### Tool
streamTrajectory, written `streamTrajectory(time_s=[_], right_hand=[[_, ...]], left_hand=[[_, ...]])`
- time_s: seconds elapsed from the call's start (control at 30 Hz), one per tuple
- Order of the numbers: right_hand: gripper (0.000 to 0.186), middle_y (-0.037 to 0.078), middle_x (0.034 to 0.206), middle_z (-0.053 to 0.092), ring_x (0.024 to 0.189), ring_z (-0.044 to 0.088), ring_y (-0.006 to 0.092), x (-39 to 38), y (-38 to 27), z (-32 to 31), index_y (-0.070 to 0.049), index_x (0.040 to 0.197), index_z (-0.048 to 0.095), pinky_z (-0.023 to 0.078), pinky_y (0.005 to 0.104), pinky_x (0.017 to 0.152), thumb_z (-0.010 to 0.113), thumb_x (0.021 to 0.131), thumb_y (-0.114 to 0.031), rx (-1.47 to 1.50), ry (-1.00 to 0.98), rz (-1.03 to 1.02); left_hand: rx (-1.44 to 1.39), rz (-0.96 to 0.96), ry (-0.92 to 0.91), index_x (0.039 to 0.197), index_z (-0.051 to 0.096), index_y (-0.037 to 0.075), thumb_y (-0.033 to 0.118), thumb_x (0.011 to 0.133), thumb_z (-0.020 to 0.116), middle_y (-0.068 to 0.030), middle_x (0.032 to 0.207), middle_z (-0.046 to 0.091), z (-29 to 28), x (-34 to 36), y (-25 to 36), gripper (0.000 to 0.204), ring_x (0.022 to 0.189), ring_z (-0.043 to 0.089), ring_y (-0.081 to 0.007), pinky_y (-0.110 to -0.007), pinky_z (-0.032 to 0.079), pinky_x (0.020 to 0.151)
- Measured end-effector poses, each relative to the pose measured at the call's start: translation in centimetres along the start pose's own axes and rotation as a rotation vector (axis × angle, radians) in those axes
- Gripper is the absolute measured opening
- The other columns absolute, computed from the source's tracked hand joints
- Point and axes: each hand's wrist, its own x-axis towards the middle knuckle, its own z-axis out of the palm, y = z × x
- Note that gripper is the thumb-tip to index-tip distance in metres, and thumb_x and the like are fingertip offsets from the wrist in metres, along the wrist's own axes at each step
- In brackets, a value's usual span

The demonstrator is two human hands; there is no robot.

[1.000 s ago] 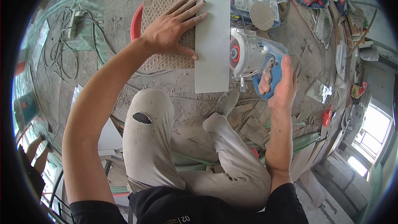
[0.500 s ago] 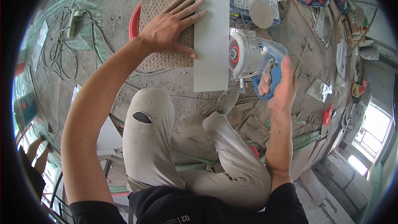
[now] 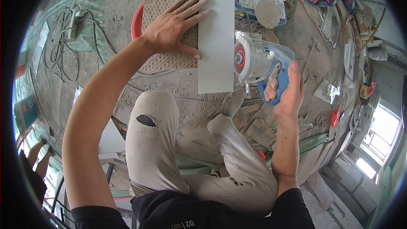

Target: Applying mortar to ceramic tiles and cutting tiles for a wall installation during a renovation.

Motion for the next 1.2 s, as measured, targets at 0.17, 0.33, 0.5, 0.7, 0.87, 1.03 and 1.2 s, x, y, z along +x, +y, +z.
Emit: streamTrajectory(time_s=[0.17,0.33,0.5,0.7,0.87,1.03,1.2], right_hand=[[0.057,0.003,0.072,0.057,0.051,0.050,0.0149,-0.1,0.2,-0.2,-0.006,0.115,0.065,0.042,0.0338,0.047,0.052,0.117,-0.061,0.001,-0.016,0.004],[0.058,0.003,0.072,0.057,0.050,0.050,0.0138,-0.1,0.4,-0.6,-0.005,0.118,0.066,0.042,0.0332,0.047,0.051,0.117,-0.062,-0.001,-0.032,0.003],[0.059,0.003,0.072,0.056,0.050,0.050,0.0125,-0.3,0.5,-0.3,-0.005,0.121,0.066,0.042,0.0325,0.046,0.050,0.118,-0.061,-0.004,-0.024,-0.005],[0.060,0.003,0.071,0.056,0.049,0.049,0.0122,-0.5,0.4,-0.4,-0.004,0.123,0.067,0.042,0.0318,0.046,0.050,0.118,-0.061,-0.013,-0.020,-0.006],[0.060,0.003,0.071,0.056,0.049,0.050,0.0125,-0.7,0.4,-0.2,-0.004,0.121,0.066,0.042,0.0321,0.045,0.051,0.117,-0.062,-0.012,-0.022,-0.009],[0.060,0.003,0.071,0.057,0.049,0.051,0.0137,-0.9,0.8,-0.7,-0.005,0.119,0.066,0.042,0.0326,0.046,0.052,0.117,-0.063,-0.008,-0.013,0.014],[0.060,0.003,0.071,0.057,0.049,0.051,0.0140,-1.4,0.4,-0.3,-0.005,0.118,0.066,0.042,0.0326,0.046,0.052,0.116,-0.064,-0.023,0.002,0.004]], left_hand=[[0.003,0.003,0.006,0.179,0.038,0.013,0.093,0.069,0.079,-0.0175,0.187,0.031,0.0,0.0,0.1,0.142,0.175,0.021,-0.0374,-0.055,0.014,0.146],[0.008,-0.006,0.000,0.176,0.042,0.010,0.090,0.071,0.081,-0.0187,0.186,0.032,0.0,0.1,0.2,0.138,0.175,0.021,-0.0365,-0.052,0.014,0.147],[0.013,-0.008,-0.004,0.177,0.042,0.010,0.091,0.071,0.081,-0.0185,0.186,0.032,-0.1,0.0,0.2,0.139,0.175,0.021,-0.0363,-0.052,0.014,0.147],[0.013,0.001,0.006,0.176,0.042,0.008,0.091,0.071,0.081,-0.0188,0.185,0.033,-0.1,0.1,0.2,0.139,0.175,0.022,-0.0370,-0.052,0.014,0.147],[0.011,0.009,0.013,0.175,0.043,0.007,0.091,0.071,0.080,-0.0194,0.185,0.034,-0.1,0.1,0.1,0.139,0.175,0.023,-0.0374,-0.053,0.015,0.146],[0.008,0.008,0.013,0.175,0.044,0.007,0.090,0.070,0.081,-0.0204,0.185,0.034,-0.2,0.0,0.1,0.139,0.175,0.023,-0.0376,-0.053,0.016,0.146],[0.007,0.010,0.016,0.175,0.043,0.006,0.089,0.070,0.081,-0.0205,0.185,0.034,-0.1,0.0,0.1,0.139,0.175,0.023,-0.0378,-0.053,0.016,0.146]])
